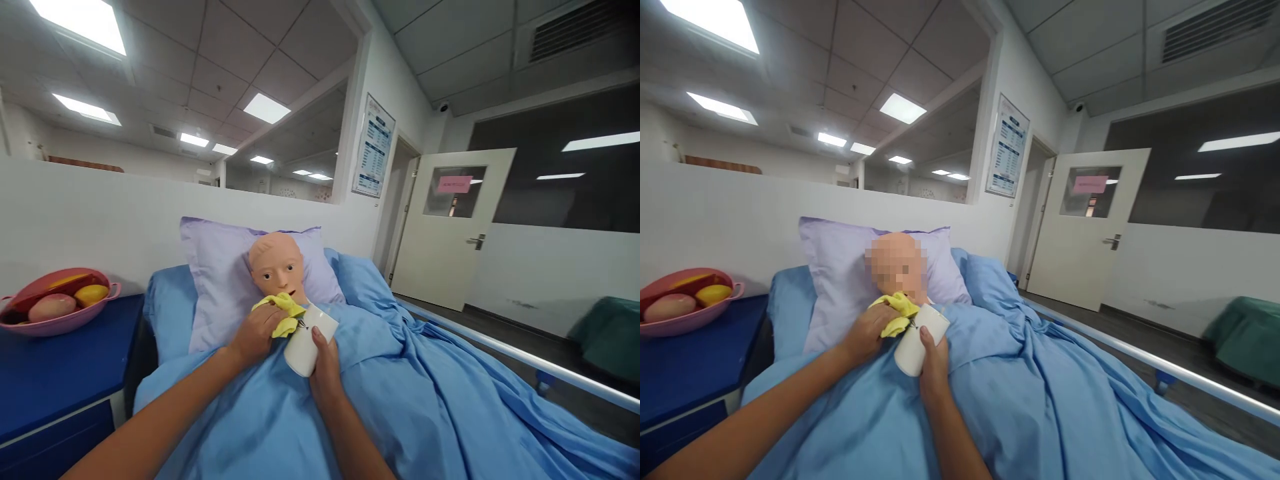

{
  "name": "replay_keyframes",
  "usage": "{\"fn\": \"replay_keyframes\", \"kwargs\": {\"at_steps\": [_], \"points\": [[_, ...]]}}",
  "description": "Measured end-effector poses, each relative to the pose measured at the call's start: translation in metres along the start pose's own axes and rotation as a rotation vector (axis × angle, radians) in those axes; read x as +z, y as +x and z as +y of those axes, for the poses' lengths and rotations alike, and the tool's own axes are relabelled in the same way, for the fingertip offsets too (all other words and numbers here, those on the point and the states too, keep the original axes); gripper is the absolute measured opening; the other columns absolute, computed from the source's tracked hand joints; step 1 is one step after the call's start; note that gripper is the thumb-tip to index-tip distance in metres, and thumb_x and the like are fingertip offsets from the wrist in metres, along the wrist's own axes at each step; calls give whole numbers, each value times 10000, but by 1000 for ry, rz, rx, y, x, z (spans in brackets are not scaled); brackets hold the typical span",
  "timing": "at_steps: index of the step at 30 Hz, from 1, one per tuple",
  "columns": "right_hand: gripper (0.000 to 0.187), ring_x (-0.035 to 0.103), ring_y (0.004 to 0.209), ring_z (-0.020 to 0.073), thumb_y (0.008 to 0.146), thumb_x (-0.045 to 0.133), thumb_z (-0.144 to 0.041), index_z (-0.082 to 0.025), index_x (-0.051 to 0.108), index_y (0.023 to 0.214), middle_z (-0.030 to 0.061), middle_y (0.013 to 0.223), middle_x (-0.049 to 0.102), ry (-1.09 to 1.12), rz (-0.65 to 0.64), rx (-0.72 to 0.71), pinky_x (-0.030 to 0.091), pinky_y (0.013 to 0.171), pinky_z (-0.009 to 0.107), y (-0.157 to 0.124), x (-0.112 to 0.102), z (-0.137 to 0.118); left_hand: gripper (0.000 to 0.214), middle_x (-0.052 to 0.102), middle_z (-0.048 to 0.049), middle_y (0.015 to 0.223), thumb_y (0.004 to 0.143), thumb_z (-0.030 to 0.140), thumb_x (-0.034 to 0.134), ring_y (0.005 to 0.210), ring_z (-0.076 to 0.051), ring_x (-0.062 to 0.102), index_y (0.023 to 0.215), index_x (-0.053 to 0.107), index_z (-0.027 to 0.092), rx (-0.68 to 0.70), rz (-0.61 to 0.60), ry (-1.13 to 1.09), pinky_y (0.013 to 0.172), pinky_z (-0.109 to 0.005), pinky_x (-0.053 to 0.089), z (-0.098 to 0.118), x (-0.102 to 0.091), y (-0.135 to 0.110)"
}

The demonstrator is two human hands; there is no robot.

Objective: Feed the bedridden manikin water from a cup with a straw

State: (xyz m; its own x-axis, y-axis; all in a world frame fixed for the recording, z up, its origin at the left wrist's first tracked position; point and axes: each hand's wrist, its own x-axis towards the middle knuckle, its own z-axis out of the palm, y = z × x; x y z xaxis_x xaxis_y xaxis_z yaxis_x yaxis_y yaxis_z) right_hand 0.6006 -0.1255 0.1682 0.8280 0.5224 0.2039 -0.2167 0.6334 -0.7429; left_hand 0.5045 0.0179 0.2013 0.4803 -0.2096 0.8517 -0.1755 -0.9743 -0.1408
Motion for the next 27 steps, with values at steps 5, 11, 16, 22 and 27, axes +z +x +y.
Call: {"fn": "replay_keyframes", "kwargs": {"at_steps": [5, 11, 16, 22, 27], "points": [[656, 736, 833, 313, 604, 827, -508, -197, 628, 1146, 83, 900, 779, -96, -71, 84, 603, 719, 429, -3, -14, 5, 419, 713, -52, 1062, 778, 46, 434, 974, -189, 648, 1119, 620, 203, -523, 61, -272, 889, -326, 511, 1, -79, -18], [704, 734, 931, 363, 603, 796, -540, -205, 621, 1197, 108, 936, 788, -226, 21, 138, 600, 788, 480, 3, -12, 3, 182, 715, -34, 863, 822, 291, 586, 795, -200, 633, 960, 659, 197, -1363, 264, -594, 700, -283, 482, -44, -161, -60], [758, 739, 899, 377, 585, 795, -549, -158, 616, 1208, 121, 915, 785, -366, 53, 180, 608, 765, 483, 0, 8, -4, 146, 695, -55, 728, 775, 310, 634, 691, -216, 656, 831, 647, 176, -1565, 364, -787, 629, -293, 491, -75, -206, -104], [767, 747, 823, 365, 535, 841, -542, -172, 610, 1167, 89, 837, 782, -473, 62, 145, 613, 702, 465, -9, 54, 7, 159, 715, -83, 734, 778, 300, 641, 652, -226, 687, 834, 634, 151, -1647, 454, -1004, 614, -316, 527, -99, -254, -137], [660, 749, 805, 348, 592, 835, -525, -182, 622, 1115, 88, 828, 783, -511, -114, 151, 607, 693, 456, -25, 132, 57, 138, 726, -80, 728, 796, 250, 634, 642, -217, 696, 871, 644, 135, -1690, 566, -1023, 587, -300, 532, -126, -287, -171]]}}
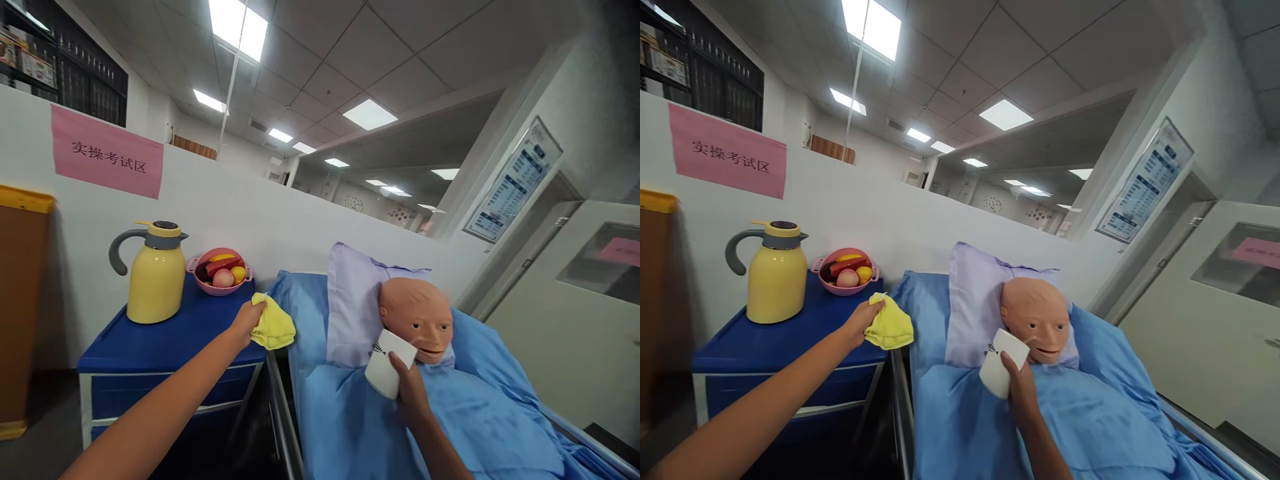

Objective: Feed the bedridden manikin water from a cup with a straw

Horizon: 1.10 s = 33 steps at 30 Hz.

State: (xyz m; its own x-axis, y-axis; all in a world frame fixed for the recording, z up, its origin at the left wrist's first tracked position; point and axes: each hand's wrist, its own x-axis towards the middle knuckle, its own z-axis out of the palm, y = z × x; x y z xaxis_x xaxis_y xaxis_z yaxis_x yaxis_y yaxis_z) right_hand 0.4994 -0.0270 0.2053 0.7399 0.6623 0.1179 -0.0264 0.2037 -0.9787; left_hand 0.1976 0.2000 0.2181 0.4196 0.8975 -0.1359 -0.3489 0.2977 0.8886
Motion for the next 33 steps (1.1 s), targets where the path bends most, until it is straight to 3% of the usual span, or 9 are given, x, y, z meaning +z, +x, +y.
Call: {"fn": "replay_keyframes", "kwargs": {"at_steps": [8, 11, 14, 17, 20, 24, 28, 30, 33], "points": [[599, 741, 788, 312, 628, 834, -516, -174, 629, 1075, 79, 834, 773, 84, -238, -20, 599, 708, 453, -1, 183, 54, 244, 756, -114, 839, 867, 328, 610, 721, -225, 727, 990, 640, 119, -35, 44, -99, 666, -323, 579, 8, -105, 23], [601, 727, 816, 274, 662, 824, -492, -190, 611, 1135, 66, 929, 766, 111, -250, -43, 593, 740, 424, 1, 236, 77, 295, 760, -140, 889, 871, 372, 618, 775, -244, 737, 1011, 644, 113, -81, 28, -99, 723, -351, 592, 3, -146, 32], [619, 707, 884, 254, 680, 829, -445, -215, 586, 1202, 52, 1010, 748, 129, -265, -59, 582, 788, 400, 2, 276, 95, 339, 760, -156, 927, 865, 413, 628, 823, -258, 741, 1016, 654, 111, -119, 21, -74, 779, -371, 594, -2, -183, 39], [610, 686, 916, 240, 670, 843, -387, -233, 591, 1204, 33, 1020, 735, 132, -289, -65, 563, 821, 382, 3, 304, 110, 382, 760, -157, 959, 840, 449, 658, 860, -264, 739, 1035, 661, 120, -125, 23, -29, 810, -374, 589, -5, -208, 44], [620, 667, 928, 220, 637, 861, -336, -238, 596, 1189, 17, 1030, 726, 128, -295, -85, 536, 864, 376, 8, 324, 125, 411, 751, -165, 1013, 833, 441, 663, 890, -273, 733, 1087, 647, 119, -96, 26, 24, 836, -399, 583, -8, -219, 51], [622, 649, 944, 209, 601, 878, -301, -238, 593, 1151, 12, 1048, 713, 108, -283, -107, 510, 902, 385, 14, 340, 145, 506, 685, -170, 1223, 822, 394, 680, 1074, -282, 681, 1242, 569, 133, 36, 90, 115, 935, -409, 543, -15, -220, 63], [621, 635, 960, 204, 599, 876, -274, -237, 585, 1146, 12, 1069, 696, 101, -264, -125, 502, 908, 376, 17, 348, 156, 659, 414, -150, 1540, 862, 378, 627, 1370, -255, 463, 1438, 371, 187, 179, 248, 223, 1112, -368, 397, -25, -220, 73], [627, 636, 955, 198, 596, 874, -261, -237, 584, 1151, 9, 1068, 695, 111, -264, -128, 506, 894, 362, 17, 351, 159, 680, 335, -131, 1587, 869, 341, 608, 1431, -238, 375, 1470, 325, 193, 230, 297, 277, 1166, -348, 316, -28, -221, 74], [606, 644, 932, 196, 590, 870, -260, -228, 598, 1131, 9, 1040, 705, 127, -259, -125, 513, 865, 350, 16, 355, 161, 662, 370, -105, 1570, 850, 268, 605, 1433, -229, 369, 1458, 352, 203, 286, 336, 344, 1193, -341, 260, -31, -221, 74]]}}
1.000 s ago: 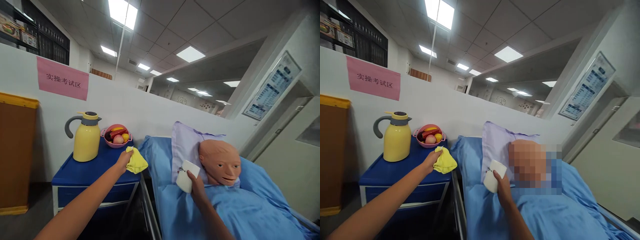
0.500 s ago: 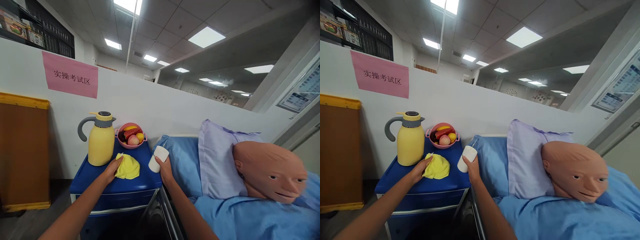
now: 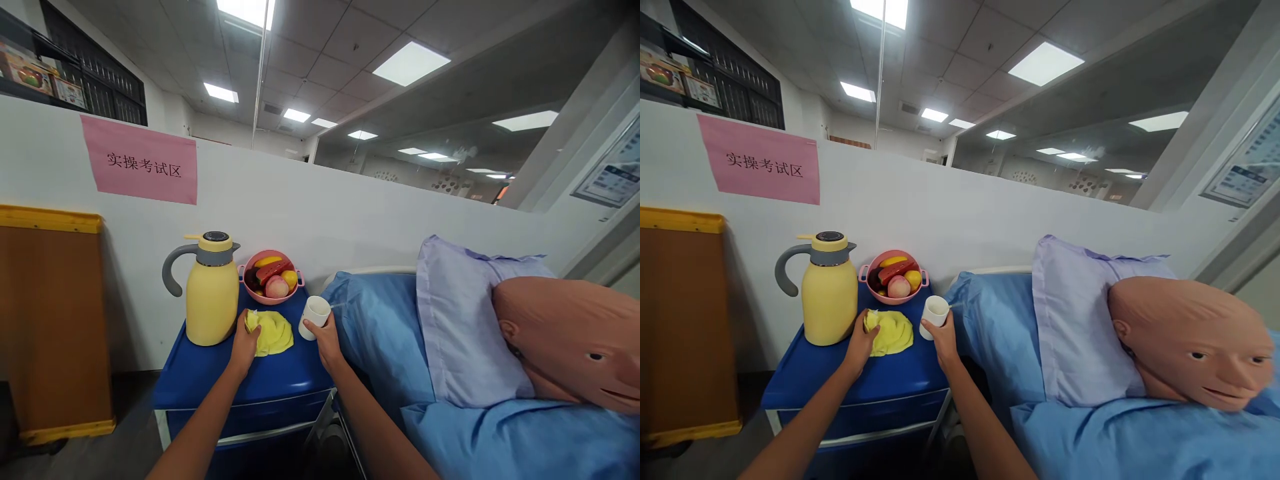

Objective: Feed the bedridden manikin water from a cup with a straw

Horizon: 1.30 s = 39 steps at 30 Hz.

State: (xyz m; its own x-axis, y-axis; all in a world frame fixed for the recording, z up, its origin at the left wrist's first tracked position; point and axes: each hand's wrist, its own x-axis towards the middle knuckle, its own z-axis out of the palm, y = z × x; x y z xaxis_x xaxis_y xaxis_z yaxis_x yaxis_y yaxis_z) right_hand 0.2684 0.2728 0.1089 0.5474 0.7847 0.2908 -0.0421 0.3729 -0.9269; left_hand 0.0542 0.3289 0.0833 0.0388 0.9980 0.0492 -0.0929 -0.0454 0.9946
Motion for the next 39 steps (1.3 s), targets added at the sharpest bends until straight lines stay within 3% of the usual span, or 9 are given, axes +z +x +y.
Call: {"fn": "replay_keyframes", "kwargs": {"at_steps": [6, 18, 39], "points": [[672, 643, 963, 204, 583, 871, -273, -235, 596, 1194, 17, 1075, 710, 14, 40, -8, 509, 884, 356, 3, 7, 4, 602, 483, -81, 1496, 788, 148, 595, 1395, -238, 431, 1370, 464, 232, 62, 42, 81, 1183, -362, 292, 0, 1, 2], [726, 613, 1050, 237, 586, 872, -309, -232, 582, 1246, 40, 1160, 683, 7, 68, -34, 483, 954, 407, 8, 20, 15, 666, 534, -105, 1443, 742, 96, 578, 1319, -267, 510, 1385, 467, 230, 103, 58, 161, 1139, -411, 368, -12, 2, 12], [739, 608, 1091, 257, 598, 869, -347, -219, 569, 1261, 66, 1209, 660, -36, 106, -81, 480, 979, 418, 12, 15, 19, 601, 605, -96, 1317, 724, 78, 539, 1177, -243, 580, 1309, 539, 215, 104, 33, 214, 1061, -382, 433, -9, 6, 17]]}}
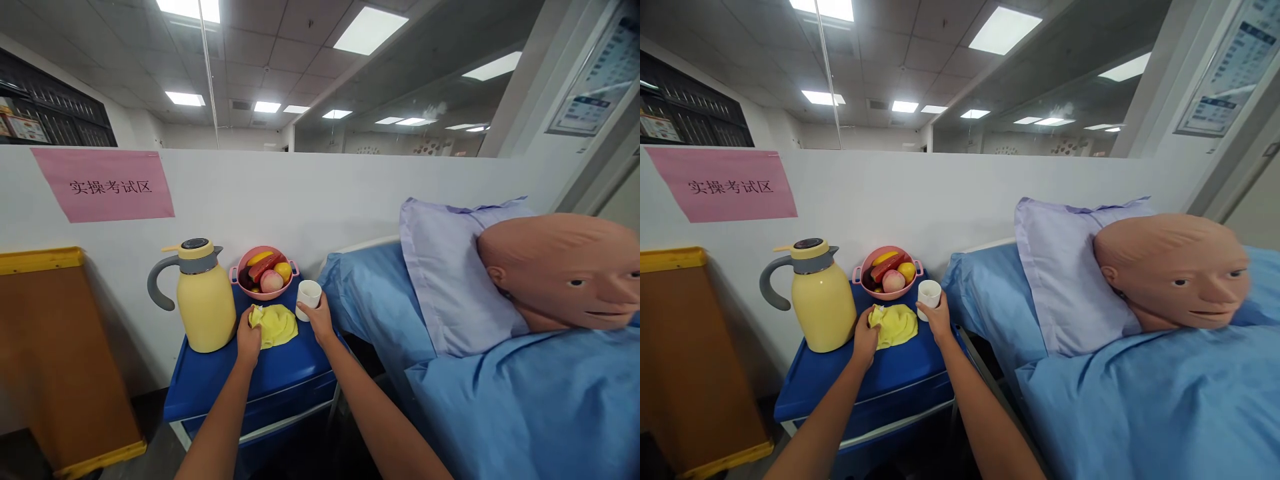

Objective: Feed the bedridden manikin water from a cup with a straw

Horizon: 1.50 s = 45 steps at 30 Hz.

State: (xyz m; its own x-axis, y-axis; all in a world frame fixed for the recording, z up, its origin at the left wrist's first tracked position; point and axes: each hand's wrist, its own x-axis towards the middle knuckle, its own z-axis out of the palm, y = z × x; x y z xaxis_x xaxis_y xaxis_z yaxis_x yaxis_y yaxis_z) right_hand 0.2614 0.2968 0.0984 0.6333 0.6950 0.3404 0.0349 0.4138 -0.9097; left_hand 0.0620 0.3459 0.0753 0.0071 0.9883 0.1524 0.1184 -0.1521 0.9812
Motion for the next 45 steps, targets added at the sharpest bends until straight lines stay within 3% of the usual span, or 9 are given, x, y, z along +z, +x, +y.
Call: {"fn": "replay_keyframes", "kwargs": {"at_steps": [11, 19, 22, 28, 33, 35, 40, 43, 45], "points": [[784, 617, 1108, 264, 604, 855, -379, -204, 530, 1295, 97, 1244, 655, -92, -44, -19, 501, 972, 403, 3, 1, 7, 587, 674, -92, 1204, 707, 43, 529, 1021, -210, 650, 1271, 583, 196, -6, 15, 39, 909, -331, 527, -5, 5, 5], [758, 636, 1078, 278, 587, 839, -313, -172, 522, 1261, 113, 1201, 678, -304, -57, -18, 497, 959, 418, 2, -3, 3, 598, 647, -92, 1287, 699, 20, 513, 1153, -224, 611, 1267, 584, 189, 56, 77, 72, 1033, -359, 459, -10, 5, 7], [788, 648, 1070, 308, 591, 824, -275, -112, 504, 1292, 171, 1205, 677, -385, -72, -5, 506, 938, 447, -7, -6, 1, 533, 651, -106, 1277, 722, 52, 529, 1148, -234, 614, 1236, 597, 174, 61, 131, 91, 1039, -376, 455, -8, 3, 5], [1001, 373, 1413, 405, 645, 804, -305, 25, 311, 1451, 324, 1497, 393, -545, -72, -48, 316, 1152, 531, -49, -26, -9, 360, 664, -130, 1252, 813, 204, 558, 1186, -272, 597, 1166, 619, 162, 73, 176, 132, 1073, -434, 424, 5, -6, -15], [744, 224, 1509, 293, 850, 624, -373, -114, 352, 1492, 154, 1607, 308, -641, -180, -147, 162, 1242, 477, -141, -83, -10, 407, 642, -162, 1298, 895, 357, 495, 1215, -297, 590, 1233, 592, 152, 117, 143, 134, 1062, -470, 437, 16, -32, -74], [696, 230, 1510, 275, 903, 544, -369, -153, 309, 1522, 117, 1637, 245, -663, -224, -137, 236, 1225, 486, -191, -114, 5, 416, 606, -125, 1372, 912, 404, 481, 1275, -271, 556, 1253, 590, 193, 174, 100, 132, 1096, -443, 417, 5, -44, -114], [694, 236, 1510, 276, 940, 455, -390, -127, 241, 1545, 149, 1627, 257, -797, -213, -8, 262, 1218, 501, -286, -165, 59, 406, 545, -88, 1454, 959, 390, 353, 1400, -236, 441, 1195, 638, 223, 274, -32, 328, 1155, -452, 370, -79, -50, -228], [701, 281, 1494, 286, 918, 485, -393, -121, 286, 1533, 155, 1605, 315, -806, -218, 0, 282, 1213, 480, -312, -161, 77, 452, 438, -99, 1544, 906, 272, 373, 1450, -275, 361, 1256, 651, 205, 170, -206, 744, 1156, -513, 353, -130, -42, -290], [717, 326, 1472, 310, 888, 520, -393, -109, 326, 1517, 173, 1585, 350, -792, -225, 24, 319, 1195, 483, -329, -154, 85, 508, 345, -94, 1593, 875, 246, 399, 1484, -335, 266, 1338, 607, 232, 158, -270, 1010, 1158, -639, 258, -145, -40, -321]]}}
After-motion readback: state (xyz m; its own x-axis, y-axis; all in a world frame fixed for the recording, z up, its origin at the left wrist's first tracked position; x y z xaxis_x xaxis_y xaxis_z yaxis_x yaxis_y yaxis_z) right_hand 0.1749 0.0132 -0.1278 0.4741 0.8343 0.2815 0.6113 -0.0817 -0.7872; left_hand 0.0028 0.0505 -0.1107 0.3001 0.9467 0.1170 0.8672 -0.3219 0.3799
